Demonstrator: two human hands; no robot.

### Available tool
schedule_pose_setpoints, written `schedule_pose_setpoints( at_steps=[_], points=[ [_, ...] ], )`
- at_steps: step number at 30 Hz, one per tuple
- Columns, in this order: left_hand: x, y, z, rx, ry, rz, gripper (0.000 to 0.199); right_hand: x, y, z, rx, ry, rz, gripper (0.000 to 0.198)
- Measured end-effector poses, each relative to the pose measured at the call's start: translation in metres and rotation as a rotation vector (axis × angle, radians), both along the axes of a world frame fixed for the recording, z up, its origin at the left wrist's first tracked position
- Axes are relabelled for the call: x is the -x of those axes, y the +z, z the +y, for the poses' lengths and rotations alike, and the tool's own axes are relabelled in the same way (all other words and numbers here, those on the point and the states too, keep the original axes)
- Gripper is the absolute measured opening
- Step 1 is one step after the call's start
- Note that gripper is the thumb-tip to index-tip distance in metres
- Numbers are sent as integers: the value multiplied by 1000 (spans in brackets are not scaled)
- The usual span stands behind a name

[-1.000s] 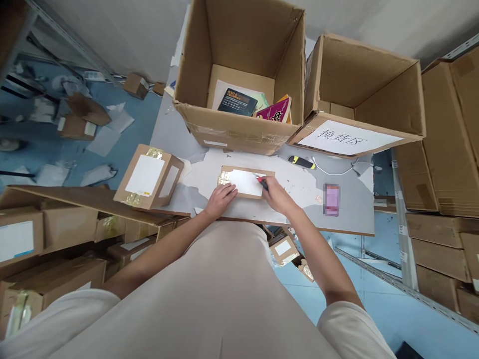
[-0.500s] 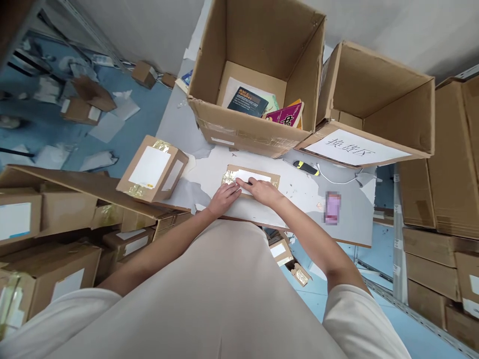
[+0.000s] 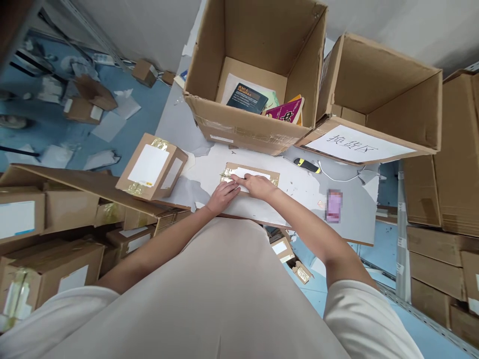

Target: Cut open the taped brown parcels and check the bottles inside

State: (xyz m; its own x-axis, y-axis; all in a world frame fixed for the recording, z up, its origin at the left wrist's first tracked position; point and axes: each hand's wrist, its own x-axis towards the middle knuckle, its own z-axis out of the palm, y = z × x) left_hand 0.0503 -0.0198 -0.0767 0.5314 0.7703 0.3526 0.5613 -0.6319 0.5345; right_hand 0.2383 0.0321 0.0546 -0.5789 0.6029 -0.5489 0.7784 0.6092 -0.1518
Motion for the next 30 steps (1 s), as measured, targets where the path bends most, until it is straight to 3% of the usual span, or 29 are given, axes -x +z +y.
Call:
schedule_pose_setpoints(
  at_steps=[11,18,22,26,30],
  points=[
    [1,-2,4,-74,-25,6,23,8,10,2,-10,-11,-79,61],
    [1,0,5,2,-30,65,24,-10,0,2,24,-9,-121,63],
    [1,4,4,45,-24,81,25,-13,9,2,17,-9,-172,60],
    [2,5,4,63,-5,100,26,-52,31,-10,21,-53,-337,57],
    [1,6,2,83,1,101,26,-102,45,-33,-20,-97,-420,68]
  ],
)
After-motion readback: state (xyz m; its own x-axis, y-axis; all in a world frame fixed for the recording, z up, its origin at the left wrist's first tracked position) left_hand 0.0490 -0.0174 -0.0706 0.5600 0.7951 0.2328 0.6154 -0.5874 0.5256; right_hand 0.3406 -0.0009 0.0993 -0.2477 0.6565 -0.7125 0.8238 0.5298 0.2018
